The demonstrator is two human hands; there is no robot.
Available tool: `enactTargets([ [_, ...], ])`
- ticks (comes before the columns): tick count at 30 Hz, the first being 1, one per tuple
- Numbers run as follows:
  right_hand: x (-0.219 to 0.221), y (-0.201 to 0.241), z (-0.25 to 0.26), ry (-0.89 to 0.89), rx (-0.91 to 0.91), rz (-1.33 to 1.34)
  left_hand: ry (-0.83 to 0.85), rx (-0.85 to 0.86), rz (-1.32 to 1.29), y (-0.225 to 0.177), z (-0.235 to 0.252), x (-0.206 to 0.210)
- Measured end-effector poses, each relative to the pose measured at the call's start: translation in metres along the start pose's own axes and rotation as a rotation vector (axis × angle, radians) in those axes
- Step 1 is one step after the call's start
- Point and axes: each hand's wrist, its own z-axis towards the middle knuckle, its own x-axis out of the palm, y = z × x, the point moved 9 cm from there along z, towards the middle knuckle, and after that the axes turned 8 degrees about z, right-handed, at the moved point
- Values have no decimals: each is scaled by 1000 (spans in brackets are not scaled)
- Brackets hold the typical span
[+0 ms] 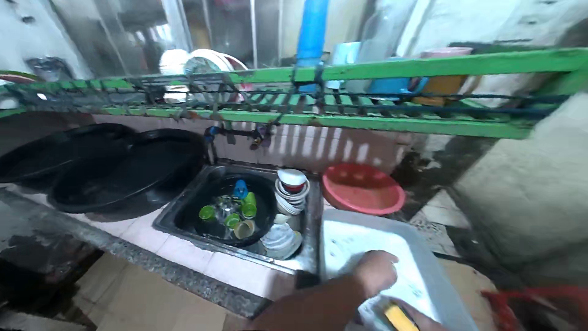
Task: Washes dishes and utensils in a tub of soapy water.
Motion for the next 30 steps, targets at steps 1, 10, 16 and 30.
enactTargets([
  [1,-11,5,-7,2,28,13,20,-60,50,11,3,16],
  [10,-45,2,-31,-301,-264,181,-95,-325,753,39,-3,5],
  [16,-45,-1,-34,-313,-171,259,-50,-533,614,64,-2,-9],
  [30,21,-9,-12,226,-50,-214,-84,-438,740,53,0,6],
])
